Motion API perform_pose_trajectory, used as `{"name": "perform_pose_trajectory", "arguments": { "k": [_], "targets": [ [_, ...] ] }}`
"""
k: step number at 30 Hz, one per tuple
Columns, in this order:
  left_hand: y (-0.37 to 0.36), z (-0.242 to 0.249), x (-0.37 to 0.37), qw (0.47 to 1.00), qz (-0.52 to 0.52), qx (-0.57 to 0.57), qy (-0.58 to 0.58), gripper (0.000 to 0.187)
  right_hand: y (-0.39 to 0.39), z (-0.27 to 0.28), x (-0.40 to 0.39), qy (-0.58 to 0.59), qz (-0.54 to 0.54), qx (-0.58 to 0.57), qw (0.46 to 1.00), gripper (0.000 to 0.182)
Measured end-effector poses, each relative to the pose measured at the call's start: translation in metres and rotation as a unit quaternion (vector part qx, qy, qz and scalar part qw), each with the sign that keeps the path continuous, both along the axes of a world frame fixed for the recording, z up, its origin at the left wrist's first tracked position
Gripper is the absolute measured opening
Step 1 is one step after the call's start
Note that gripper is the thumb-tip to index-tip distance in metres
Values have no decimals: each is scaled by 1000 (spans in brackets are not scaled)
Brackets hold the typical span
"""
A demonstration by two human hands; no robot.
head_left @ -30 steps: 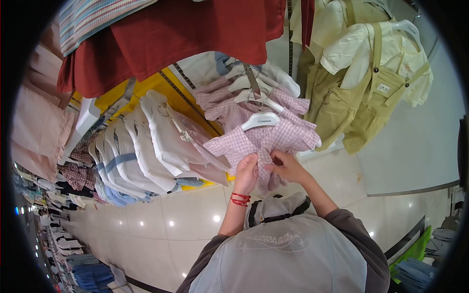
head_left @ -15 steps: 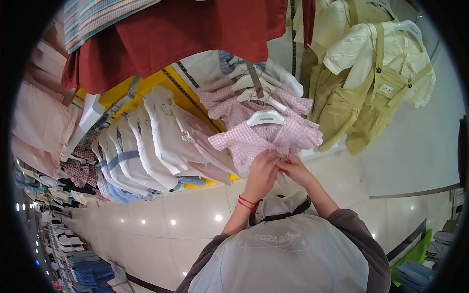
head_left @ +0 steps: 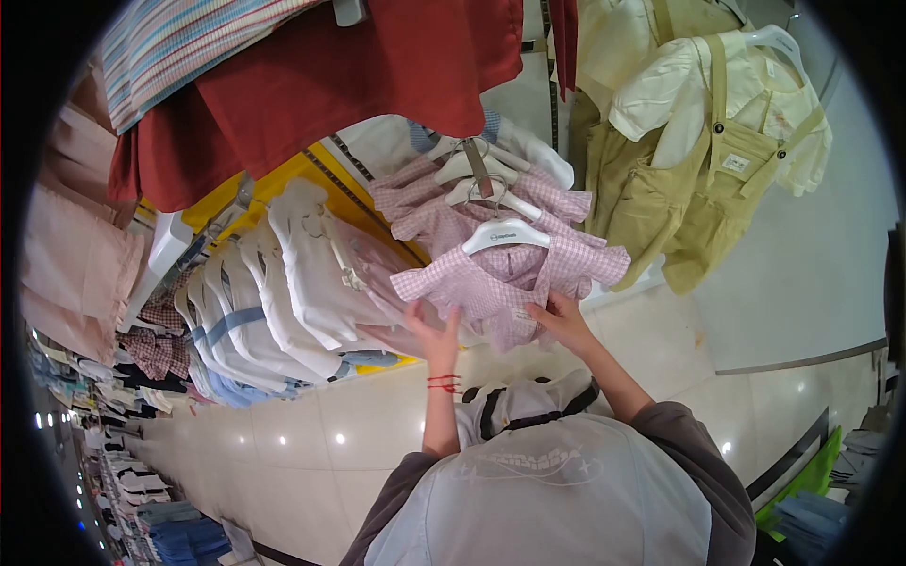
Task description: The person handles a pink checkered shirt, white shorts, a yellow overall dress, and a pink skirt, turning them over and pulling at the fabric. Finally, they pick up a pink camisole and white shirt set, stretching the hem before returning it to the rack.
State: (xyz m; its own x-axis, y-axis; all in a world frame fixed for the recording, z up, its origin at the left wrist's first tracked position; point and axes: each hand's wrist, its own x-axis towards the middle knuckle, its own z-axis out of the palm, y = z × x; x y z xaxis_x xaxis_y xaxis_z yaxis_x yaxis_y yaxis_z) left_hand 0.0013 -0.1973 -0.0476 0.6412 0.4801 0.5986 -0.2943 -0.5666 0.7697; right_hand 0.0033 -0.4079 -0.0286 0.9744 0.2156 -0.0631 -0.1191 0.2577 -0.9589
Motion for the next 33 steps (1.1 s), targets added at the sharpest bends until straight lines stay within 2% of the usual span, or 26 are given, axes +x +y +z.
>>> {"name": "perform_pose_trajectory", "arguments": {
  "k": [1, 3, 5, 8, 10, 11, 13, 16, 17, 19, 20, 22, 23, 26, 28, 33],
  "targets": [
    [15, -8, 8, 1000, 6, 0, 0, 27, -2, -6, 2, 2, 6, -24, 1000, 15],
    [41, -22, 16, 993, -37, -76, 85, 27, -6, -9, 3, -3, 15, -58, 998, 14],
    [57, -26, 20, 933, -133, -225, 248, 27, -9, -1, 5, -17, 19, -80, 996, 19],
    [46, 1, 13, 898, -151, -337, 238, 15, -20, -36, 19, -103, -124, -135, 978, 25],
    [63, -15, 11, 893, -131, -350, 252, 20, -35, -11, 16, -62, -205, -59, 975, 26],
    [71, -26, 10, 890, -121, -356, 259, 24, -45, -22, 19, -69, -258, -65, 961, 26],
    [72, -30, 4, 899, -206, -279, 267, 27, -60, -44, 26, -81, -361, -76, 926, 30],
    [66, -35, -1, 894, -305, -115, 307, 36, -62, -44, 30, -62, -380, -75, 920, 38],
    [62, -37, -2, 885, -333, -51, 322, 40, -67, -57, 35, -60, -323, -103, 939, 40],
    [58, -44, -1, 871, -322, -62, 365, 39, -78, -86, 47, -57, -206, -156, 964, 44],
    [58, -49, -2, 864, -317, -66, 387, 39, -80, -92, 48, -37, -181, -130, 974, 43],
    [58, -66, -7, 904, -270, -125, 307, 39, -79, -87, 46, 2, -130, -79, 988, 42],
    [59, -74, -7, 920, -245, -155, 264, 39, -80, -86, 45, -4, -147, -85, 986, 39],
    [77, -89, -7, 940, -193, -134, 248, 37, -86, -93, 43, -31, -164, -133, 977, 32],
    [81, -73, -13, 944, -166, -94, 269, 36, -97, -100, 42, -63, -135, -206, 967, 31],
    [85, -57, -12, 941, -113, -16, 318, 35, -94, -87, 34, -73, -175, -231, 954, 28]
  ]
}}
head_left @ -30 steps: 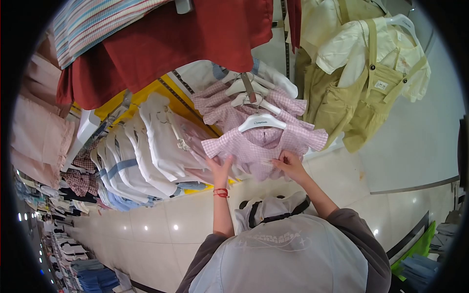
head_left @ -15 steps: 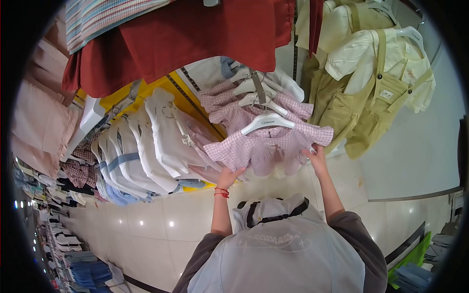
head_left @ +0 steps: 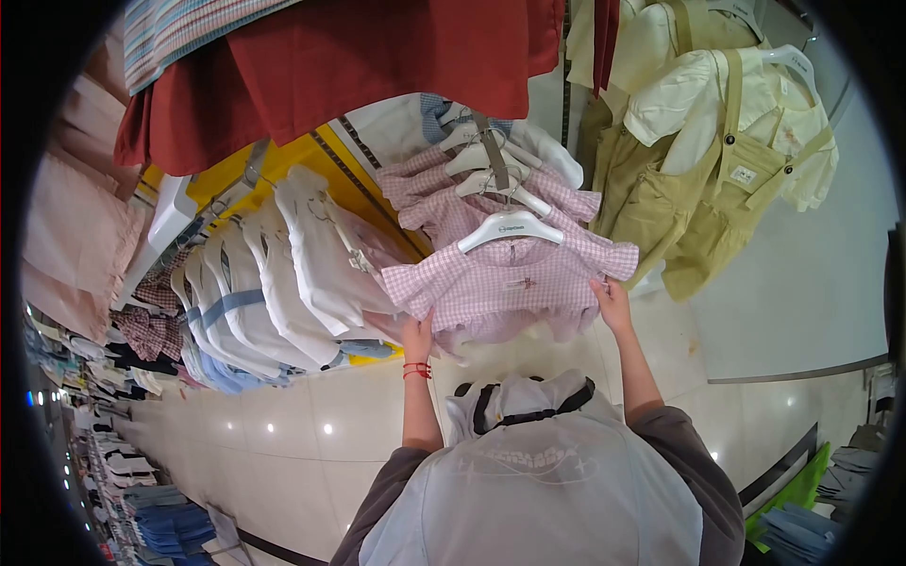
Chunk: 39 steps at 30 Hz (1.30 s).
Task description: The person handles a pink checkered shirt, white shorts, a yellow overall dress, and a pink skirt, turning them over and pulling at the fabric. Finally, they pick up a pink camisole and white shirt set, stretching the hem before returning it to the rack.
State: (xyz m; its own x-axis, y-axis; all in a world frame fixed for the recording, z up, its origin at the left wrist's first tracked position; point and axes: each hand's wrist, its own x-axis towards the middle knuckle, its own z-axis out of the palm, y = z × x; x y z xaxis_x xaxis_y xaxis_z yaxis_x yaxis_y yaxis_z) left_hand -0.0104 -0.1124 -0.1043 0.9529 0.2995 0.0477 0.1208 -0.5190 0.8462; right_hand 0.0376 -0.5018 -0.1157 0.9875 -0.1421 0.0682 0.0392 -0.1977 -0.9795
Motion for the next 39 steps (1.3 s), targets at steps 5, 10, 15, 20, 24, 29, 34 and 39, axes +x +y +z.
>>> {"name": "perform_pose_trajectory", "arguments": {
  "k": [5, 10, 15, 20, 24, 29, 34, 39],
  "targets": [
    [-10, -18, 0, 970, 119, 88, -193, 34, -12, -20, -9, 50, 121, -39, 991, 24],
    [-33, -16, -20, 985, 42, -169, -8, 47, -2, -43, -39, 92, 238, -120, 960, 32],
    [-61, -68, -27, 991, 38, -61, -115, 53, 32, -55, -49, 152, 106, 93, 978, 65],
    [-56, -81, -37, 998, 55, 18, 34, 50, 33, -51, -24, 161, 44, -25, 986, 49],
    [-13, -122, -29, 986, 166, -4, 19, 44, 18, -66, 6, 117, -15, -162, 980, 29],
    [39, -71, 14, 887, 170, -423, -79, 38, 8, -32, 25, -24, -26, -120, 992, 26],
    [31, -8, 40, 844, 232, -469, -115, 31, 28, -18, 17, 57, 94, -74, 991, 28],
    [-16, -41, -10, 952, -32, -274, 130, 40, 98, -21, -38, 208, 318, -62, 923, 31]
  ]
}}
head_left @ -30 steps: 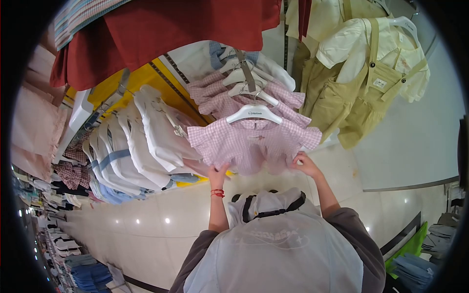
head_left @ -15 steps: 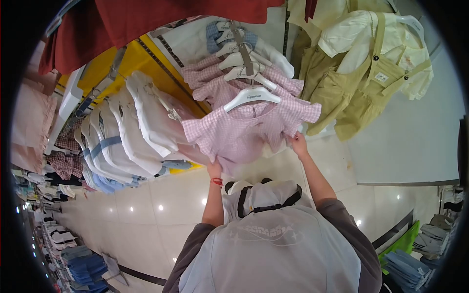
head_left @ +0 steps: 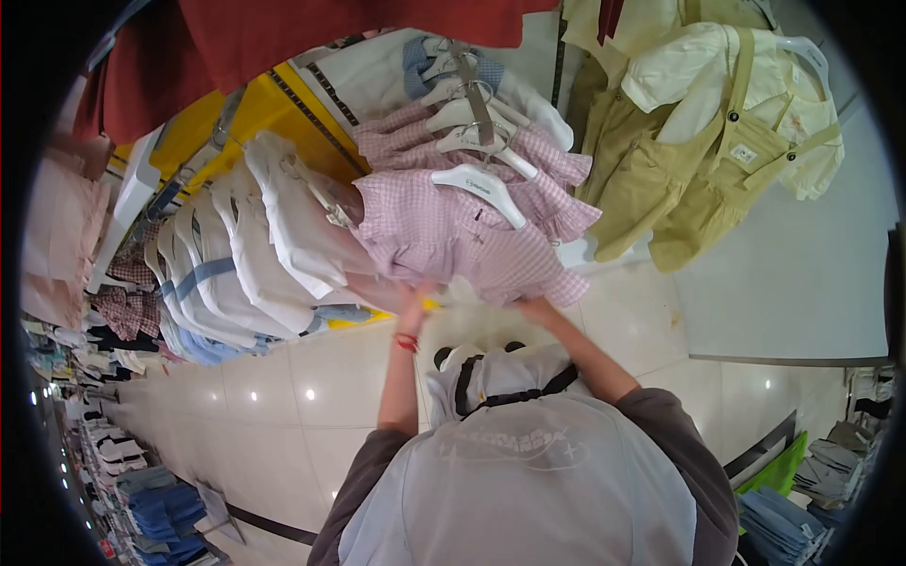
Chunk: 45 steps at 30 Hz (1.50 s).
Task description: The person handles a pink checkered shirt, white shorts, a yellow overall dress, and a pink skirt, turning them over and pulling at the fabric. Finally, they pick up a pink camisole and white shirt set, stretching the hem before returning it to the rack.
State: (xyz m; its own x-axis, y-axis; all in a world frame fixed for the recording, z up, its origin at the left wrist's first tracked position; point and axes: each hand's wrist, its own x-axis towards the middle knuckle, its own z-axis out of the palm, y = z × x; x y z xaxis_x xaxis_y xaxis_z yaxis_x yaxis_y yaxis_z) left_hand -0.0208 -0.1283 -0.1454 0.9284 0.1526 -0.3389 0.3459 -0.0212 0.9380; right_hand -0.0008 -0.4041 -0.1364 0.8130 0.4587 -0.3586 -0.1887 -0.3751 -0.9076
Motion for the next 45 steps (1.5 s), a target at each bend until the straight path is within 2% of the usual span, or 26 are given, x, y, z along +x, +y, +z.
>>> {"name": "perform_pose_trajectory", "arguments": {
  "k": [2, 5, 6, 8, 9, 10, 11, 12, 13, 16, 19, 20, 21, 24, 26, 30, 32, 33, 35, 37, 38, 40, 42, 44, 45],
  "targets": [
    [-57, 24, -27, 989, -42, -99, 103, 46, 26, -29, -12, -19, 91, 92, 991, 38],
    [-87, -7, -42, 992, -121, -30, 23, 39, 21, 17, -21, -49, 274, -101, 955, 43],
    [-84, -3, -44, 992, -115, 48, -4, 34, 13, -6, -23, -60, 217, -104, 969, 45],
    [-65, 11, -43, 973, -95, 201, -61, 26, -10, -28, -11, -76, 201, 3, 977, 47],
    [-52, 0, -41, 978, -41, 198, -55, 22, -22, -39, -4, -83, 194, 58, 976, 49],
    [-38, -10, -38, 979, 13, 195, -49, 20, -33, -61, 4, -64, 38, 54, 996, 51],
    [-32, 10, -36, 985, 42, 166, -31, 23, -43, -80, 9, -41, -119, 49, 991, 54],
    [-29, 34, -33, 988, 71, 137, -13, 27, -55, -87, 19, -147, -196, -21, 969, 55],
    [-21, 38, -33, 990, 101, 93, -19, 29, -62, -87, 33, -250, -269, -90, 926, 57],
    [-14, 51, -35, 983, 183, -14, -23, 34, -64, -101, 63, -264, -265, -165, 913, 57],
    [-14, 69, -29, 974, 219, -55, -18, 37, -45, -116, 77, -142, -218, -145, 955, 57],
    [-10, 65, -26, 975, 214, -60, -23, 38, -47, -117, 71, -94, -189, -139, 968, 42],
    [-8, 64, -24, 976, 208, -64, -26, 38, -44, -115, 66, -45, -210, -97, 972, 40],
    [-2, 57, -19, 989, 141, -2, -37, 37, -42, -109, 38, 104, -254, 1, 961, 37],
    [3, 34, -19, 988, 91, 114, -50, 34, -47, -107, 12, 196, -259, 34, 945, 37],
    [-6, -16, -27, 962, 16, 267, -54, 31, -58, -92, -38, 186, -87, 21, 978, 50],
    [-14, -52, -37, 961, 7, 276, -6, 32, -61, -100, -57, 139, 12, 9, 990, 53],
    [-19, -69, -44, 960, 1, 280, 19, 33, -60, -96, -66, 186, -29, 31, 982, 53],
    [-38, -73, -50, 966, -62, 213, 129, 34, -60, -85, -80, 275, -112, 72, 952, 54],
    [-64, -35, -54, 948, -156, 110, 255, 37, -64, -91, -88, 305, -157, 176, 923, 50],
    [-70, -35, -60, 944, -198, 96, 246, 38, -66, -95, -91, 318, -178, 228, 903, 48],
    [-78, -37, -69, 932, -278, 67, 223, 41, -66, -85, -94, 356, -211, 261, 872, 41],
    [-85, -44, -81, 930, -286, 54, 224, 40, -66, -62, -93, 390, -219, 278, 850, 32],
    [-89, -51, -86, 919, -295, 32, 259, 41, -64, -54, -100, 421, -188, 287, 840, 31],
    [-90, -56, -90, 927, -290, 17, 237, 42, -62, -52, -102, 434, -172, 292, 835, 31]
  ]
}}
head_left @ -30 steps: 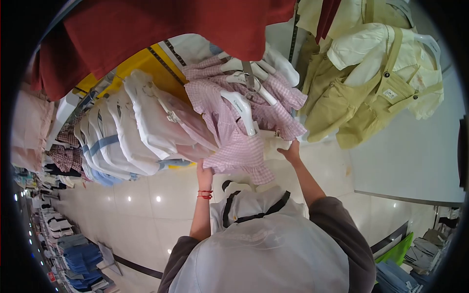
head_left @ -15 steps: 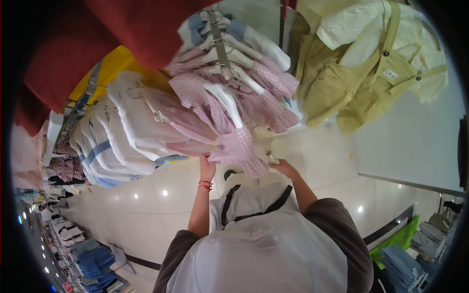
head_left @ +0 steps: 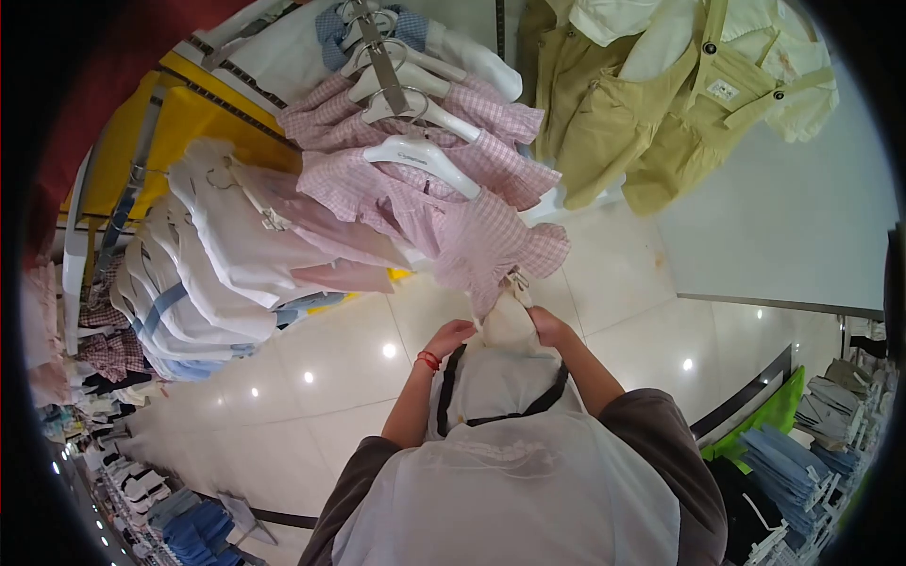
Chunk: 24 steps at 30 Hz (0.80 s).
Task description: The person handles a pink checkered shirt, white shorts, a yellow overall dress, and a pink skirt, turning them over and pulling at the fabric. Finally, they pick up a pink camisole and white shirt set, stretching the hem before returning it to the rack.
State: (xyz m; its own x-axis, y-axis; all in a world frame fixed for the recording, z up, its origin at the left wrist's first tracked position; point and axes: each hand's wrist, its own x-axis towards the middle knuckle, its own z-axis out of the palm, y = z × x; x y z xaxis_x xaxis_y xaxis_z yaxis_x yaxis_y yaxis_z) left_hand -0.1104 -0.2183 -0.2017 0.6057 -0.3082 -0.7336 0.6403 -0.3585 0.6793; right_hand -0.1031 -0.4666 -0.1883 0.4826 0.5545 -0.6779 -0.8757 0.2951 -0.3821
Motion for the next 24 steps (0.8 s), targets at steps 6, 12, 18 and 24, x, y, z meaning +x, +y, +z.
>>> {"name": "perform_pose_trajectory", "arguments": {
  "k": [6, 12, 18, 24],
  "targets": [
    [0, -83, -20, 958, 262, -98, -62, 54, 14, 10, -38, 136, -25, 3, 990, 41],
    [18, -121, 5, 913, 350, -171, -121, 60, 7, 62, -78, 35, -56, -107, 992, 38],
    [15, -140, 44, 885, 355, -298, 39, 56, -17, 73, -113, 178, -261, 25, 949, 37],
    [-19, -145, 32, 827, 302, -406, 246, 53, -15, 60, -111, 131, -288, 13, 949, 37]
  ]
}}
